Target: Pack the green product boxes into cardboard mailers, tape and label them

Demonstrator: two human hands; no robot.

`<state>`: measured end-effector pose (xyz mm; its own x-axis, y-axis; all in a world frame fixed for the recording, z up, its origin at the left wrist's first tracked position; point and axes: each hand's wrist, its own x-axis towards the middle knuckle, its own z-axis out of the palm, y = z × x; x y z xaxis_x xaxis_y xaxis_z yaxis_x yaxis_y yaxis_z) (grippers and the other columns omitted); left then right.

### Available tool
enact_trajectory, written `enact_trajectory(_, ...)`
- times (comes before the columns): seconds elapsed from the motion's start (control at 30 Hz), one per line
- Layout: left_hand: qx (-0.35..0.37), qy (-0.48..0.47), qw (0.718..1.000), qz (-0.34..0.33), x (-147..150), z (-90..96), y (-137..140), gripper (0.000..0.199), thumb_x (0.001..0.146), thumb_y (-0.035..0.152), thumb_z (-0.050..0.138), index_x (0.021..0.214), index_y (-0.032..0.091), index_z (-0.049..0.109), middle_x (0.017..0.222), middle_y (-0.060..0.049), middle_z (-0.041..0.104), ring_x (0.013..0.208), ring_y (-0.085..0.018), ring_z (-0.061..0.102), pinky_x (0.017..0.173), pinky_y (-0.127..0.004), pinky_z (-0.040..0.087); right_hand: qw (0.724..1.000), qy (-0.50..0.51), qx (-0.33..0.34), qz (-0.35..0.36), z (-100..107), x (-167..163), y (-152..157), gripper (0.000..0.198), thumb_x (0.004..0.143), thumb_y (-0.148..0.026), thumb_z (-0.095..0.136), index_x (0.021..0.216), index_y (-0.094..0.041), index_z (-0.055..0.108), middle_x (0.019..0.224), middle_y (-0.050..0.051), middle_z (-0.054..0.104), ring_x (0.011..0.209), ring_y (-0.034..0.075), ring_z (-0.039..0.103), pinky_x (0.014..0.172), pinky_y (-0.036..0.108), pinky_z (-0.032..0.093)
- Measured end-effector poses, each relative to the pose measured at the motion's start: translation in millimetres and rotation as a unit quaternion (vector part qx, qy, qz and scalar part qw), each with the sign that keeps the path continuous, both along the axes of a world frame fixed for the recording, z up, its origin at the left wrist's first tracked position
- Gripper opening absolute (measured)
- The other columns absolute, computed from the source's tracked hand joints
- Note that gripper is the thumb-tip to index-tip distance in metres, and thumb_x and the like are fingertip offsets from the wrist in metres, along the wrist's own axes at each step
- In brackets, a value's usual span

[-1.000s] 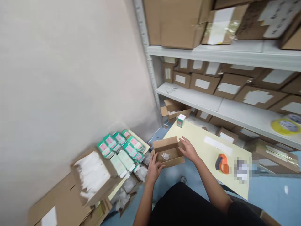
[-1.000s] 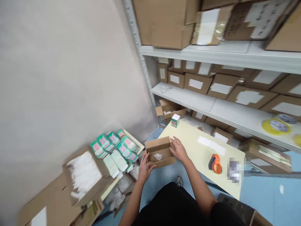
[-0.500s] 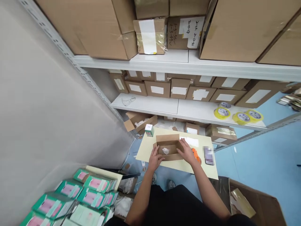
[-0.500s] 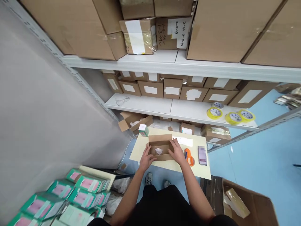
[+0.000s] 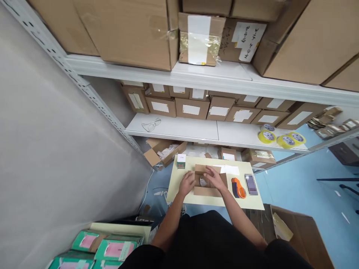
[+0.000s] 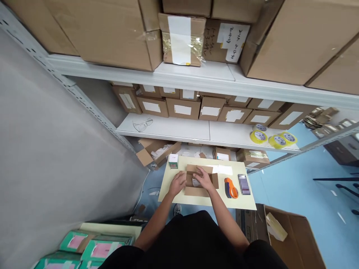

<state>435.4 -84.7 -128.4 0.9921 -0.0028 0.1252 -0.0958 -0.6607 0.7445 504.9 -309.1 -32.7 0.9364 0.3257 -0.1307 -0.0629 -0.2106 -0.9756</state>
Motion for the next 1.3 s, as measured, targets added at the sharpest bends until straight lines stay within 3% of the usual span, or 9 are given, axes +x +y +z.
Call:
enact_trajectory(0.13, 0.005, 0.031, 0.996, 0.080, 23.0, 24.6, 48.3, 0.057, 0.093, 0.018, 0.054, 0.150, 0.024, 0.050, 0.154, -0.011, 0.052, 0.146, -0.026, 0.047, 0.123, -0.044, 0.039, 0.989, 0.101, 0.106, -0.021, -14.8, 23.2, 62.1, 0.072, 0.078, -0.055, 0.079, 0.143, -0.029, 0.061, 0.156, 0.011, 0.054, 0.142, 0.031, 0.053, 0.119, 0.051, 0.042)
enact_trajectory(0.3, 0.014, 0.112, 0.984, 0.135, 62.6, 54.5, 100.1, 0.084, 0.087, 0.020, 0.069, 0.162, 0.024, 0.031, 0.167, -0.015, 0.033, 0.151, -0.032, 0.039, 0.119, -0.042, 0.041, 0.986, 0.146, 0.080, -0.021, -39.6, 46.6, 128.9, 0.080, 0.078, -0.055, 0.076, 0.151, -0.029, 0.054, 0.166, 0.010, 0.039, 0.150, 0.031, 0.043, 0.121, 0.051, 0.038)
enact_trajectory(0.43, 0.034, 0.172, 0.979, 0.107, 85.7, 60.8, 115.7, 0.102, 0.081, 0.020, 0.080, 0.165, 0.023, 0.022, 0.174, -0.018, 0.010, 0.146, -0.037, 0.046, 0.114, -0.043, 0.044, 0.991, 0.103, 0.081, 0.042, -58.9, 47.9, 179.4, 0.082, 0.075, -0.052, 0.077, 0.151, -0.031, 0.053, 0.158, 0.008, 0.051, 0.148, 0.031, 0.045, 0.122, 0.053, 0.035)
enact_trajectory(0.57, 0.087, 0.196, 0.972, 0.095, 90.9, 57.1, 122.8, 0.101, 0.075, 0.009, 0.081, 0.161, 0.028, 0.031, 0.172, -0.016, 0.020, 0.145, -0.036, 0.045, 0.118, -0.045, 0.036, 0.992, 0.084, 0.069, 0.071, -74.9, 39.0, 209.4, 0.083, 0.068, -0.051, 0.083, 0.144, -0.028, 0.061, 0.151, 0.009, 0.059, 0.145, 0.032, 0.050, 0.125, 0.055, 0.030)
enact_trajectory(0.73, 0.084, 0.195, 0.970, 0.115, 89.5, 64.0, 138.6, 0.070, 0.081, 0.007, 0.073, 0.147, 0.021, 0.054, 0.150, -0.015, 0.052, 0.119, -0.027, 0.063, 0.103, -0.035, 0.044, 0.985, 0.114, 0.095, 0.086, -80.2, 38.1, 202.9, 0.084, 0.067, -0.049, 0.084, 0.144, -0.029, 0.060, 0.154, 0.011, 0.056, 0.147, 0.032, 0.048, 0.123, 0.054, 0.034)
enact_trajectory(0.97, 0.056, 0.152, 0.973, 0.165, 76.6, 98.5, 152.3, 0.069, 0.074, 0.017, 0.082, 0.138, 0.026, 0.059, 0.139, -0.010, 0.057, 0.108, -0.026, 0.066, 0.093, -0.035, 0.051, 0.991, 0.109, 0.073, 0.013, -53.4, 54.2, 165.4, 0.082, 0.075, -0.055, 0.078, 0.150, -0.032, 0.054, 0.162, 0.010, 0.045, 0.149, 0.031, 0.045, 0.122, 0.054, 0.036)
enact_trajectory(1.1, -0.075, 0.081, 0.980, 0.162, 60.8, 119.1, 151.3, 0.074, 0.067, 0.021, 0.087, 0.136, 0.026, 0.059, 0.135, -0.009, 0.060, 0.107, -0.025, 0.065, 0.092, -0.035, 0.054, 0.992, 0.099, 0.031, -0.077, -33.9, 57.2, 138.4, 0.079, 0.078, -0.063, 0.072, 0.148, -0.029, 0.057, 0.163, 0.008, 0.043, 0.151, 0.031, 0.042, 0.125, 0.050, 0.032)
enact_trajectory(1.23, -0.230, 0.085, 0.964, 0.106, 50.4, 123.2, 131.3, 0.077, 0.068, 0.027, 0.085, 0.140, 0.026, 0.056, 0.140, -0.009, 0.058, 0.090, -0.018, 0.068, 0.084, -0.033, 0.058, 0.987, 0.082, 0.049, -0.132, -14.3, 48.7, 103.0, 0.064, 0.084, -0.060, 0.066, 0.137, -0.025, 0.066, 0.146, 0.009, 0.064, 0.138, 0.030, 0.057, 0.120, 0.049, 0.041)
enact_trajectory(1.3, -0.261, 0.098, 0.957, 0.081, 48.0, 119.1, 112.6, 0.078, 0.069, 0.025, 0.084, 0.141, 0.026, 0.053, 0.142, -0.010, 0.059, 0.097, -0.019, 0.069, 0.088, -0.035, 0.058, 0.984, 0.065, 0.054, -0.154, -5.8, 40.0, 79.2, 0.057, 0.086, -0.057, 0.065, 0.133, -0.025, 0.068, 0.135, 0.007, 0.071, 0.128, 0.030, 0.063, 0.115, 0.049, 0.046)
